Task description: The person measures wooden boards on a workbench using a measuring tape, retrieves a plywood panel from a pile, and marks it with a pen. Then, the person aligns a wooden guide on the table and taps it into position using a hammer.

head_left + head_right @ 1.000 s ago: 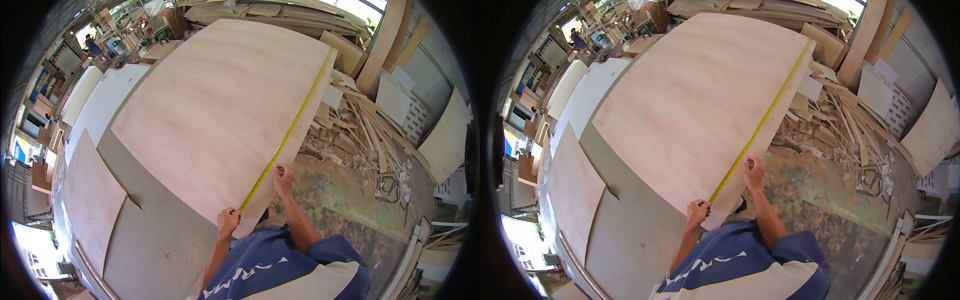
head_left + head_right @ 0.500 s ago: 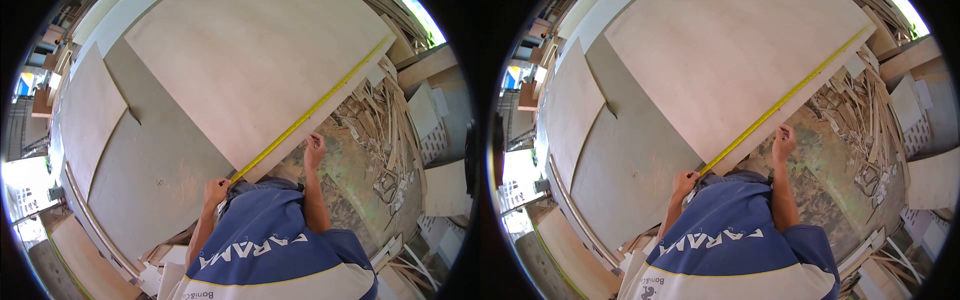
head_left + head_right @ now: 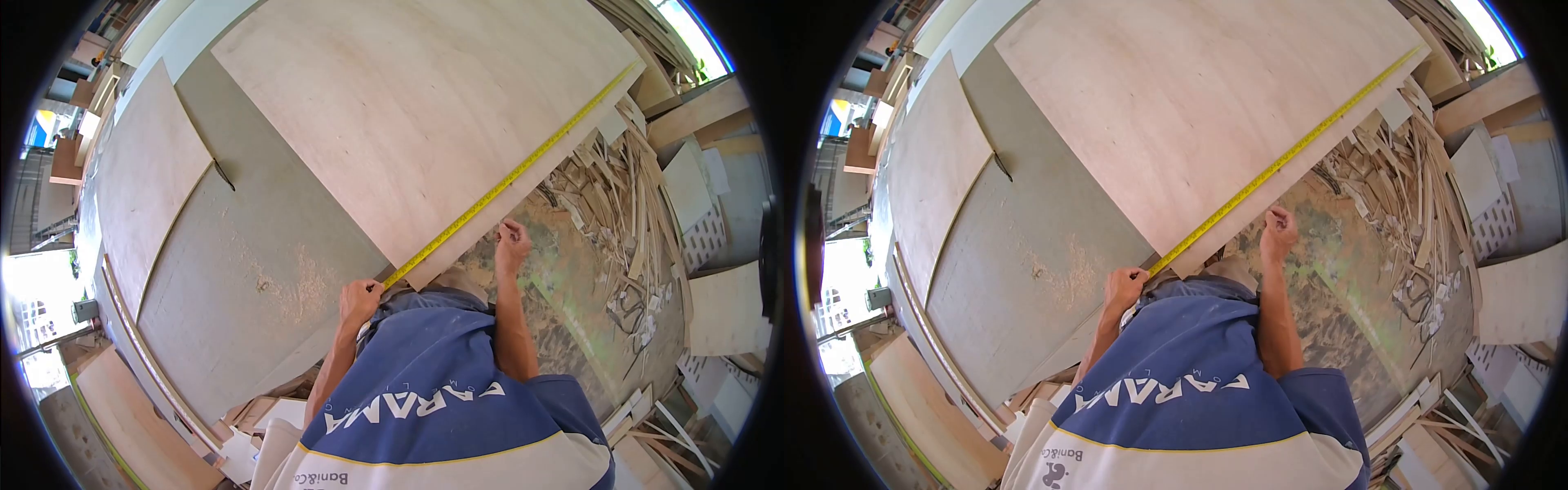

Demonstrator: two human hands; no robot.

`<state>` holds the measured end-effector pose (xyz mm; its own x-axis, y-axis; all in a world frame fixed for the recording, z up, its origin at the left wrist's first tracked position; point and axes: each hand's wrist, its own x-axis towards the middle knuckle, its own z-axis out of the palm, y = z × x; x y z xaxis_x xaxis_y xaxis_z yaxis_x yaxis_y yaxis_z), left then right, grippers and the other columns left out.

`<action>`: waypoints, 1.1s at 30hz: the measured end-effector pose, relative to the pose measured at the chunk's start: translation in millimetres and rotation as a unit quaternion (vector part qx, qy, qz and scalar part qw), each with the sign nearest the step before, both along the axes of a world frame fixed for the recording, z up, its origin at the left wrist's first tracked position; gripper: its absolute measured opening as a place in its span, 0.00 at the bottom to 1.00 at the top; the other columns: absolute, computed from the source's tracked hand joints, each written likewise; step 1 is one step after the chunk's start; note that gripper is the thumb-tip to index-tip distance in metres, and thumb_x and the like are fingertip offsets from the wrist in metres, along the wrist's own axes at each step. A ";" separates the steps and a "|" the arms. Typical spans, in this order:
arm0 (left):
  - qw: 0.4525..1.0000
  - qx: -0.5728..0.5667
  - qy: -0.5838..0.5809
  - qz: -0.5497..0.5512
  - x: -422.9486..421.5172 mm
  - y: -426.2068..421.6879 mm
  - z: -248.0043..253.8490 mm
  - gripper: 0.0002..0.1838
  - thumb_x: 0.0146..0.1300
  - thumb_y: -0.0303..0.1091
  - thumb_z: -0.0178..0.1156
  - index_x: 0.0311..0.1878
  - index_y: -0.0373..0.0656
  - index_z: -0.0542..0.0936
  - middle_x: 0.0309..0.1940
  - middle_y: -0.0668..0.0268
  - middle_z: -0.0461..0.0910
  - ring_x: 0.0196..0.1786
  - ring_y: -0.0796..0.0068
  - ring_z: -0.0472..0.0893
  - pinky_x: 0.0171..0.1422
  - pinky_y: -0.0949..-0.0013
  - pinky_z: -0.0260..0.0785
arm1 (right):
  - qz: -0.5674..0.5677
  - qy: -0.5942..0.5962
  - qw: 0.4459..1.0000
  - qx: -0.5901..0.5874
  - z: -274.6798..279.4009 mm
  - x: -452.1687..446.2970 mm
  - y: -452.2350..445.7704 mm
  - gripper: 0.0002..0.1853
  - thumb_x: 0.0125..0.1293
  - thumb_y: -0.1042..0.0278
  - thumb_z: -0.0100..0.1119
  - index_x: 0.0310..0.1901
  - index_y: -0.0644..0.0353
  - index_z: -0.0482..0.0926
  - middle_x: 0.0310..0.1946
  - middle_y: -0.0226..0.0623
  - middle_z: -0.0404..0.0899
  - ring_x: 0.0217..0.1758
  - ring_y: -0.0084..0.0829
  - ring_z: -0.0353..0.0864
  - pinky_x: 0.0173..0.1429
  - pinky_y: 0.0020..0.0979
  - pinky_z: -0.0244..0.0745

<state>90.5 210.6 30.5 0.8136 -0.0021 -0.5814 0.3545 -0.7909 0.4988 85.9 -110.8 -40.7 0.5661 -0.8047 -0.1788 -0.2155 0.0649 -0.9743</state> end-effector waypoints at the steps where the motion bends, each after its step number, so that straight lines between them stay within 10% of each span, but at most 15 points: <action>1: 1.000 0.000 0.006 0.001 1.0 -0.8 1.3 0.15 0.54 0.44 0.57 0.37 0.47 0.86 0.30 0.53 0.83 0.36 0.53 0.82 0.43 0.58 0.72 | -0.001 0.003 1.000 0.012 -0.2 -1.8 1.6 0.06 0.61 0.75 0.57 0.38 0.66 0.78 0.26 0.31 0.77 0.27 0.21 0.75 0.32 0.21 0.69; 33: 0.982 -0.103 0.066 -0.147 -1.4 2.3 -32.8 0.13 0.54 0.41 0.60 0.36 0.43 0.86 0.36 0.49 0.82 0.42 0.47 0.81 0.50 0.57 0.73 | -0.104 0.060 0.992 0.037 -0.8 -109.6 67.1 0.05 0.62 0.74 0.57 0.37 0.64 0.79 0.26 0.32 0.78 0.25 0.22 0.77 0.28 0.23 0.70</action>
<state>89.2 212.9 -2.3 0.6775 -0.3540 -0.6447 0.1980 -0.7564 0.6235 -23.6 -43.6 -41.5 0.3609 -0.8837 -0.2981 -0.3032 0.1911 -0.9336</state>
